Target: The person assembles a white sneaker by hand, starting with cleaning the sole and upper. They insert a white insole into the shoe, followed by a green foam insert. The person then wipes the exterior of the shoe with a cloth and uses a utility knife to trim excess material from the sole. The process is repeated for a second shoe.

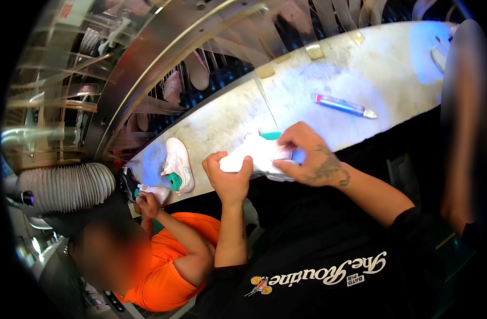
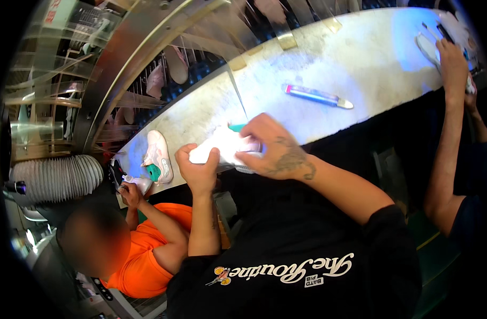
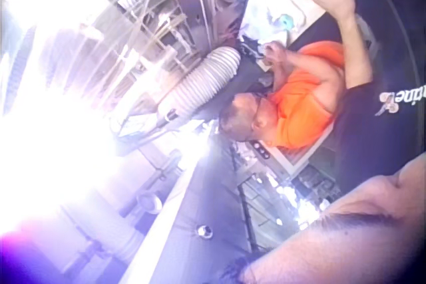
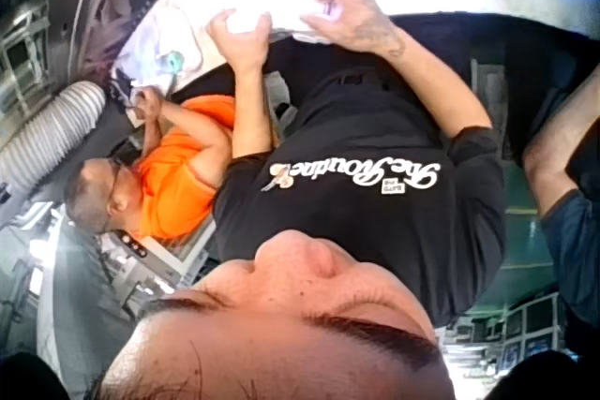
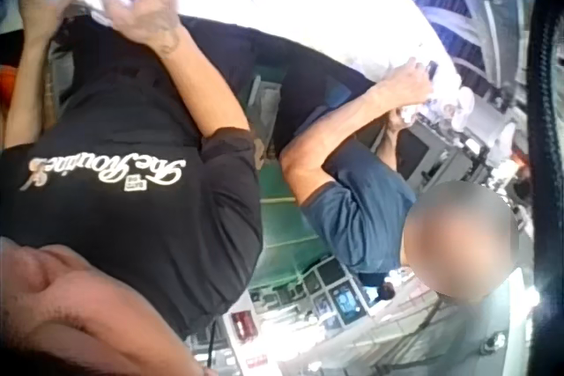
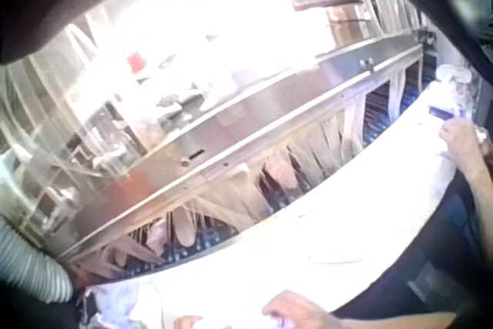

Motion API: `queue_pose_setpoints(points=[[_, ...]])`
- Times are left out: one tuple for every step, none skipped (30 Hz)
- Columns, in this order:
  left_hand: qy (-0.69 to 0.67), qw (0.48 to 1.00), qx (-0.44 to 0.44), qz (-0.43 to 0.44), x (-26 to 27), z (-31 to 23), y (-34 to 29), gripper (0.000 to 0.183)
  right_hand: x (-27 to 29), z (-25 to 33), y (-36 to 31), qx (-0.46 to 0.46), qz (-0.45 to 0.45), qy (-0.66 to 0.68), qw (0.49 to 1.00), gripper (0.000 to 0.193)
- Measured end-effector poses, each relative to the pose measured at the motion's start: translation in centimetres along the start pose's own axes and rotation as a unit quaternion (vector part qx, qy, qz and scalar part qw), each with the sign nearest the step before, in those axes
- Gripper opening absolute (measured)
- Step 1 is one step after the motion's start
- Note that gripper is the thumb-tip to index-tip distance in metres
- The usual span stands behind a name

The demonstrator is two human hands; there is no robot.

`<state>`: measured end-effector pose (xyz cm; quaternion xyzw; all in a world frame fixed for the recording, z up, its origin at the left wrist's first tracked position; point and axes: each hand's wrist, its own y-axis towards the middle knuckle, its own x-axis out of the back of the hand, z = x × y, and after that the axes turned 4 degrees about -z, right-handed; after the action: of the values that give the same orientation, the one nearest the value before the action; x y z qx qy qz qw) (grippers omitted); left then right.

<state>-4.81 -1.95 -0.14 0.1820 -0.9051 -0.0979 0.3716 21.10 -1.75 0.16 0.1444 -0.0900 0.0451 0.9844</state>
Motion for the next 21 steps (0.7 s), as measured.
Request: queue_pose_setpoints(points=[[-0.047,0.998,0.052,0.006,0.0,1.4,-0.3,0.057,1.3,-0.8,0.1,0.037,-0.039,-0.033,0.998,0.04],[-0.095,0.99,0.103,0.013,-0.1,2.4,-0.6,0.056,2.7,-1.2,0.0,-0.006,-0.034,-0.038,0.999,0.048],[-0.295,0.938,0.18,0.039,-0.4,2.0,-1.3,0.052,3.4,-0.9,0.2,0.019,-0.027,-0.026,0.999,0.052],[-0.384,0.897,0.207,0.069,-1.1,1.4,-1.7,0.051,4.0,-0.5,0.5,0.043,-0.021,-0.014,0.999,0.056],[-0.47,0.847,0.23,0.1,-1.8,0.6,-2.0,0.05,3.7,0.0,1.0,0.056,0.004,0.077,0.995,0.058],[-0.551,0.787,0.25,0.126,-2.3,-0.6,-2.2,0.049,2.7,0.7,1.6,0.067,0.034,0.168,0.983,0.061],[-0.565,0.77,0.23,0.185,-2.8,-1.5,-1.9,0.043,1.8,1.3,2.3,0.123,0.004,0.19,0.974,0.047],[-0.549,0.766,0.221,0.252,-2.9,-2.5,-1.4,0.044,1.9,1.7,3.0,0.136,0.012,0.158,0.978,0.042],[-0.503,0.798,0.194,0.267,-3.2,-2.9,-1.2,0.045,1.9,2.2,3.6,0.147,0.017,0.132,0.98,0.037],[-0.456,0.828,0.166,0.281,-3.3,-3.5,-0.9,0.045,1.9,2.9,4.2,0.158,0.023,0.105,0.982,0.033],[-0.482,0.804,0.191,0.292,-2.2,-4.0,-0.7,0.057,1.8,4.1,4.4,0.078,0.046,0.023,0.996,0.025],[-0.466,0.826,0.142,0.282,-1.3,-5.3,-0.6,0.061,1.6,4.6,4.8,0.091,0.047,0.009,0.995,0.025],[-0.447,0.845,0.096,0.277,-0.5,-6.6,-0.9,0.065,1.6,4.9,5.0,0.098,0.046,-0.003,0.994,0.025],[-0.428,0.861,0.05,0.272,0.0,-7.4,-1.2,0.069,1.7,5.0,5.4,0.104,0.044,-0.016,0.993,0.025],[-0.389,0.869,0.032,0.304,0.3,-7.7,-1.8,0.078,2.0,5.1,5.7,0.081,0.051,-0.002,0.995,0.024],[-0.412,0.866,0.031,0.283,0.0,-6.9,-3.0,0.08,2.2,5.0,6.4,0.051,0.07,0.002,0.996,0.024],[-0.328,0.907,-0.063,0.255,0.0,-5.5,-3.7,0.08,2.3,5.1,7.0,-0.001,0.072,0.025,0.997,0.024],[-0.239,0.932,-0.157,0.224,-0.1,-4.2,-4.3,0.081,2.5,5.2,7.6,-0.052,0.072,0.047,0.995,0.023],[-0.192,0.945,-0.176,0.199,-0.2,-3.6,-5.3,0.083,2.7,5.0,8.0,-0.077,0.07,0.063,0.993,0.023],[-0.165,0.947,-0.21,0.178,-0.2,-3.1,-5.6,0.08,2.8,4.8,8.6,-0.102,0.068,0.078,0.989,0.022],[-0.139,0.948,-0.242,0.156,-0.2,-2.7,-5.6,0.076,2.7,4.6,8.9,-0.128,0.066,0.092,0.985,0.021]])
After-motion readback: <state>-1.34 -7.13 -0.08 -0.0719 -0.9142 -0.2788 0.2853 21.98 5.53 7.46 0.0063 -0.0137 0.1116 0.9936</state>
